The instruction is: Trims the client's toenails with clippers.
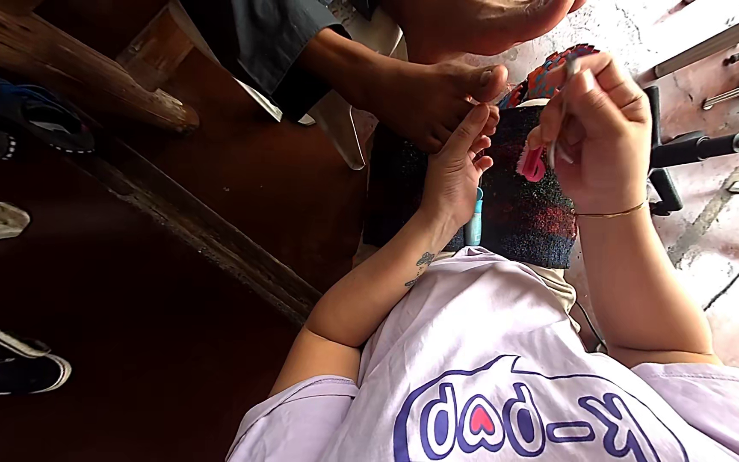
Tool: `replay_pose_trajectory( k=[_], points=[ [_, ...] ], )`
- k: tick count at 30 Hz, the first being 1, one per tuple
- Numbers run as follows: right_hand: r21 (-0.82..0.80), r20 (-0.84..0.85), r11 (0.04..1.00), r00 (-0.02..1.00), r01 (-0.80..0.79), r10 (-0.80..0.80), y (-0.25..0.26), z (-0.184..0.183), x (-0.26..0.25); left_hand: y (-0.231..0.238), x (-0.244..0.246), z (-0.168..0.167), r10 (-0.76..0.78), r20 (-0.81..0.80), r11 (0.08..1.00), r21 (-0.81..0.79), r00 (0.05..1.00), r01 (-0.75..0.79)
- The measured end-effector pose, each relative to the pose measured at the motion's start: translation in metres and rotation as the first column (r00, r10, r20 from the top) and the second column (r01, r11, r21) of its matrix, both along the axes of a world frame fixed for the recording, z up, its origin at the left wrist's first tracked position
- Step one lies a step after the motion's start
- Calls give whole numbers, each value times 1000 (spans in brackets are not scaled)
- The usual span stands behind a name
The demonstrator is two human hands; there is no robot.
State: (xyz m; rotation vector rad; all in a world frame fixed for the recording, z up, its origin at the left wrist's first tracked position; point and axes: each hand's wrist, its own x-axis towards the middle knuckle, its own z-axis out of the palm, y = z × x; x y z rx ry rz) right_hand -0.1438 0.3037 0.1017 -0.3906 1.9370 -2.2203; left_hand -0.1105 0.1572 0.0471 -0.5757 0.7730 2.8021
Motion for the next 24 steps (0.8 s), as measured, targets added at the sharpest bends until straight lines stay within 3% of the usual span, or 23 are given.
replay_pose_trajectory(
  k=[3,5,8,10,12,15,17,21,24],
  points=[
    [-395,180,917,983,60,13,-25,5,-2,0,1,-2,21,1,999,36,1000,-21],
    [-436,170,890,983,135,-66,-46,5,-3,0,1,-1,44,22,998,50,999,-45],
    [-296,-136,902,921,315,-366,-54,4,-12,-1,4,3,47,75,999,14,996,-48],
    [-237,-205,900,886,366,-415,-46,9,-16,-3,6,3,42,56,999,19,998,-43],
    [-155,-195,938,922,309,-336,-35,10,-14,-4,7,0,36,27,999,31,999,-37],
    [50,-176,994,980,100,-90,-14,7,-6,-5,7,-1,18,15,997,70,1000,-19],
    [232,-225,972,971,-27,81,0,7,-4,-5,7,-3,20,-5,996,92,1000,-20],
    [635,-408,772,861,29,303,10,11,0,-5,7,0,41,18,995,94,999,-42],
    [753,-478,643,784,136,395,9,17,-1,-5,8,-1,36,0,997,69,999,-36]
  ],
)
